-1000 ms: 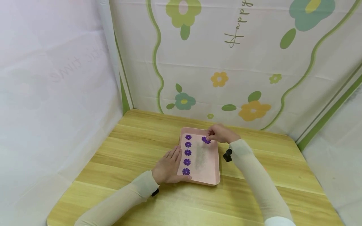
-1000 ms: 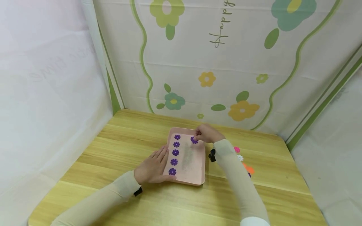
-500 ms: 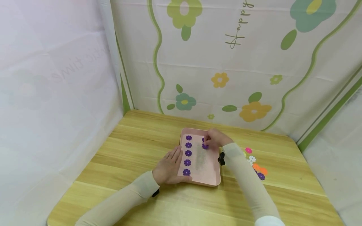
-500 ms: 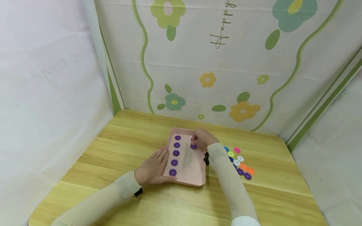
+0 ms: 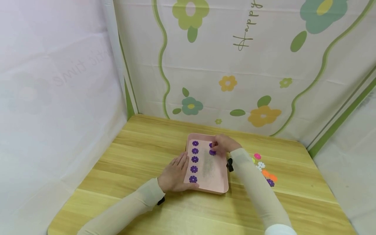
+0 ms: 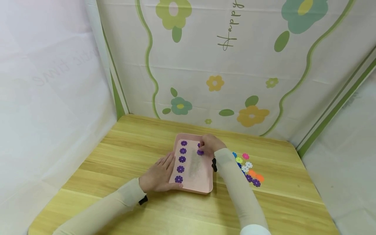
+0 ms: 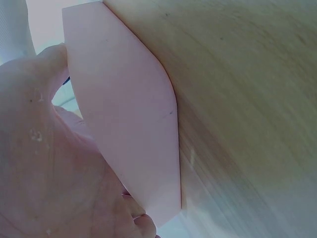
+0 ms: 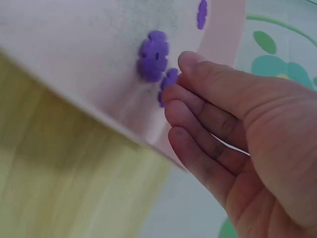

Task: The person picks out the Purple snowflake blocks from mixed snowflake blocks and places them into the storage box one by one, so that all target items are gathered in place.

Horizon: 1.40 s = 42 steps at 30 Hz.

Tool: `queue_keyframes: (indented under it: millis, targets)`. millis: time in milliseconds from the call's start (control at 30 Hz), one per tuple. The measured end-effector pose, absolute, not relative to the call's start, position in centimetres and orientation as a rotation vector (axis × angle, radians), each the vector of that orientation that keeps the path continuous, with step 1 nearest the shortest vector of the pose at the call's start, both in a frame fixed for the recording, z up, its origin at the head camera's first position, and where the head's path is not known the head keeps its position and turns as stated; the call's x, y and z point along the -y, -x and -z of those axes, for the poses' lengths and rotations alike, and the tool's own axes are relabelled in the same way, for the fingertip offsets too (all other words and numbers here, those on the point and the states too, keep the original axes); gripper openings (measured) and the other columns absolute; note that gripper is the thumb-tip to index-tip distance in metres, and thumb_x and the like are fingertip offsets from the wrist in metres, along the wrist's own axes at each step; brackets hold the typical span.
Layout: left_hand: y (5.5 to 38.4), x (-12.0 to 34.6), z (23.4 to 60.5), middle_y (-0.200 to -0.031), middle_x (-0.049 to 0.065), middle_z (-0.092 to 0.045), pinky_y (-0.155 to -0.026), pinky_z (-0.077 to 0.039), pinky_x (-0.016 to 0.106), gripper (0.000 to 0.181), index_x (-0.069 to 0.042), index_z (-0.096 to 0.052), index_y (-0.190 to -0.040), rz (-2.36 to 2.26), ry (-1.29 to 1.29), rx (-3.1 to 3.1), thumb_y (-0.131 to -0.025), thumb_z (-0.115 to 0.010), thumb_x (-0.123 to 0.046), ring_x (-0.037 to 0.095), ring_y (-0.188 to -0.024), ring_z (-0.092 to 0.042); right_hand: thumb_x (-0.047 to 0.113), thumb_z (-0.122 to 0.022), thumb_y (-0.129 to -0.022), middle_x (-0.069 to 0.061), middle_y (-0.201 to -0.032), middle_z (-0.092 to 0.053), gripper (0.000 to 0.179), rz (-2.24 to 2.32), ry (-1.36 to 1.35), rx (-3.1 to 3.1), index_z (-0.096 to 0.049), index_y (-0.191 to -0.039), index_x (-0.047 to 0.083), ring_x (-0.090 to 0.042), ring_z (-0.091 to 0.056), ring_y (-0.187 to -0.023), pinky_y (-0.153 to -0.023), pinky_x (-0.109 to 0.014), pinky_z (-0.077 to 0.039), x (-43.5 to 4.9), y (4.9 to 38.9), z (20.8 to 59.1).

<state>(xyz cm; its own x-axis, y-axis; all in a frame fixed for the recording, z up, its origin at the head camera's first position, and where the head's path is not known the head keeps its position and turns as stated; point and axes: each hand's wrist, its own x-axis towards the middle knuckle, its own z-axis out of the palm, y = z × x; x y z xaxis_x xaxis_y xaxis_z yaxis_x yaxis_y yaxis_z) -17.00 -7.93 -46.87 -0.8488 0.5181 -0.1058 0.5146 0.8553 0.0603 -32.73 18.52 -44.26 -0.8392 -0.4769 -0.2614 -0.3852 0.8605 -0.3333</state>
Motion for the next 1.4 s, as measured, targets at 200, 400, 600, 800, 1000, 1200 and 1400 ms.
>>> queue_keyframes:
  millis: [200,400,600,800,1000,1200,1400]
  targets:
    - [17.0,7.9,46.8,-0.175,0.023,-0.02,-0.132,-0.03,0.047,0.121,0.005,-0.027,-0.164,-0.074,-0.816,-2.911,-0.091,-0.043,-0.09,0.036,-0.164,-0.025,0.013,-0.075,-0.099,-0.006,-0.092,-0.077,0.009,0.348,0.758,-2.709,-0.08,-0.097,0.006,-0.015,-0.065,-0.078,-0.073,-0.03,-0.059,-20.2,32.0,41.6]
    - [17.1,7.8,47.1,-0.175,0.022,-0.02,-0.132,-0.03,0.047,0.121,0.005,-0.027,-0.164,-0.074,-0.82,-2.911,-0.091,-0.042,-0.09,0.036,-0.164,-0.024,0.012,-0.076,-0.098,-0.004,-0.086,-0.075,0.009,0.366,0.83,-2.728,-0.079,-0.093,0.006,-0.012,-0.059,-0.071,-0.068,-0.028,-0.054,-23.1,30.3,39.3]
    - [17.2,7.7,47.0,-0.175,0.022,-0.022,-0.132,-0.03,0.046,0.12,0.005,-0.028,-0.164,-0.056,-0.826,-2.912,-0.091,-0.04,-0.09,0.036,-0.164,-0.025,0.014,-0.077,-0.097,-0.001,-0.084,-0.074,0.008,0.387,0.843,-2.732,-0.079,-0.094,0.007,-0.008,-0.06,-0.07,-0.067,-0.027,-0.055,-27.3,27.1,37.9]
    - [17.0,7.7,46.8,-0.175,0.023,-0.022,-0.131,-0.031,0.046,0.12,0.005,-0.029,-0.164,-0.069,-0.822,-2.911,-0.091,-0.042,-0.089,0.037,-0.163,-0.025,0.016,-0.078,-0.096,0.004,-0.081,-0.07,0.007,0.389,0.793,-2.756,-0.078,-0.097,0.009,-0.005,-0.054,-0.067,-0.062,-0.024,-0.049,-32.6,23.8,38.8]
    - [16.8,7.7,46.8,-0.174,0.024,-0.023,-0.131,-0.031,0.047,0.118,0.007,-0.03,-0.163,-0.086,-0.834,-2.911,-0.092,-0.044,-0.087,0.038,-0.163,-0.026,0.016,-0.079,-0.095,0.006,-0.086,-0.072,0.011,0.392,0.652,-2.785,-0.078,-0.102,0.007,-0.002,-0.058,-0.071,-0.064,-0.025,-0.053,-37.8,21.0,40.9]
    - [16.9,7.6,46.7,-0.173,0.024,-0.025,-0.13,-0.033,0.047,0.118,0.007,-0.031,-0.162,-0.072,-0.845,-2.925,-0.092,-0.044,-0.087,0.038,-0.162,-0.028,0.016,-0.081,-0.093,0.003,-0.093,-0.075,0.017,0.383,0.552,-2.825,-0.078,-0.105,0.005,-0.006,-0.065,-0.079,-0.068,-0.027,-0.057,-41.4,18.8,43.4]
    - [16.9,7.6,46.8,-0.173,0.025,-0.025,-0.131,-0.032,0.048,0.119,0.007,-0.03,-0.162,-0.083,-0.839,-2.918,-0.092,-0.044,-0.087,0.038,-0.162,-0.028,0.015,-0.083,-0.09,0.002,-0.094,-0.077,0.017,0.436,0.569,-2.85,-0.078,-0.102,0.005,-0.005,-0.067,-0.08,-0.071,-0.027,-0.06,-42.8,17.3,45.8]
